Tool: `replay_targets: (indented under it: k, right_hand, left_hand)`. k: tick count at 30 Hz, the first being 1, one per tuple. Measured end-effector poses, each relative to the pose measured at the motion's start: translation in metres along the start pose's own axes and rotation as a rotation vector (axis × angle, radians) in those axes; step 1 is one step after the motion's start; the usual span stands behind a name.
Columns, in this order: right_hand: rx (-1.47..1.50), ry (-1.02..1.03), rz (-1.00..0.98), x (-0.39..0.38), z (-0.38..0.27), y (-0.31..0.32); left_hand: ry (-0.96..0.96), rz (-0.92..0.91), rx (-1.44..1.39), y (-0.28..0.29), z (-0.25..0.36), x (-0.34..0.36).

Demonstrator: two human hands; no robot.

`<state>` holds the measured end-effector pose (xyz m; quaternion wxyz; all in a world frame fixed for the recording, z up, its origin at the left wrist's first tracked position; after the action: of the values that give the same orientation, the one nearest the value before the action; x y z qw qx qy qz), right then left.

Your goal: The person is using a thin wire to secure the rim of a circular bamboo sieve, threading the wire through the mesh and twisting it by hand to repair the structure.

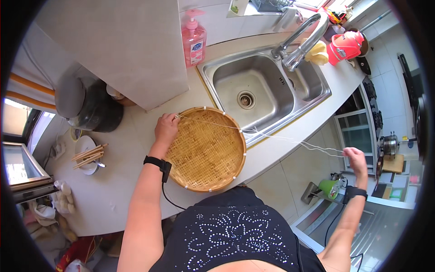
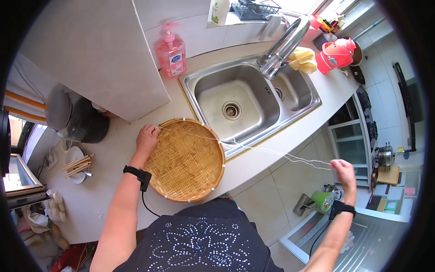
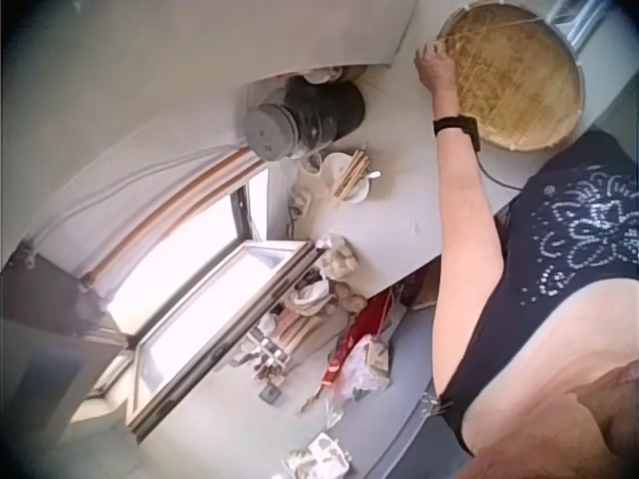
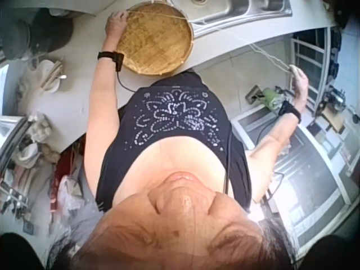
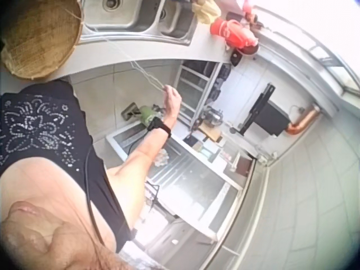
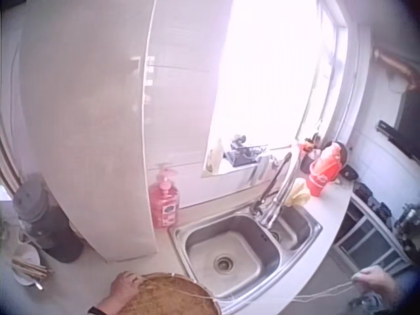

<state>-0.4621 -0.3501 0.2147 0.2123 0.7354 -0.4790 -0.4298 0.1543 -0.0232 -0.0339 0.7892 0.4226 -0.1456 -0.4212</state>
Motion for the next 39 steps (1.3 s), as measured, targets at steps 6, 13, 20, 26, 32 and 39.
replay_targets:
  k: [6, 13, 20, 26, 32, 39]
  right_hand:
    - [-0.276, 0.445, 0.293, 0.016, -0.071, -0.114]
    - [0.005, 0.584, -0.272, 0.041, -0.137, -0.288]
    - [0.083, 0.377, -0.502, 0.044, -0.127, -0.342]
    - [0.861, 0.074, -0.937, -0.005, -0.15, -0.322]
    - [0.889, 0.101, -1.01, -0.039, -0.17, -0.327]
    - [0.941, 0.096, -0.934, -0.053, -0.176, -0.34]
  left_hand:
    - [0.037, 0.027, -0.019, 0.001, 0.004, -0.005]
    - [0.008, 0.032, -0.027, 0.007, 0.008, -0.007]
    - [-0.25, 0.411, 0.21, 0.033, 0.054, -0.02]
    - [-0.006, -0.404, -0.808, 0.01, 0.161, -0.071]
    - [0.244, -0.634, -1.223, -0.012, 0.187, -0.081]
    - [0.262, -0.55, -1.339, -0.007, 0.168, -0.094]
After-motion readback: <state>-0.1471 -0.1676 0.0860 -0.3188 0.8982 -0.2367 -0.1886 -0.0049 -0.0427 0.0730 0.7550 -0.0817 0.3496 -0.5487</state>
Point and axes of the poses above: each hand's wrist, its own x-axis towards the middle knuckle, its own y-axis out of the back of the hand, z = x × y, the point moved 1 cm from there along x, towards the middle knuckle, and after that the axes turned 8 degrees about -z, right-handed, at the moved point
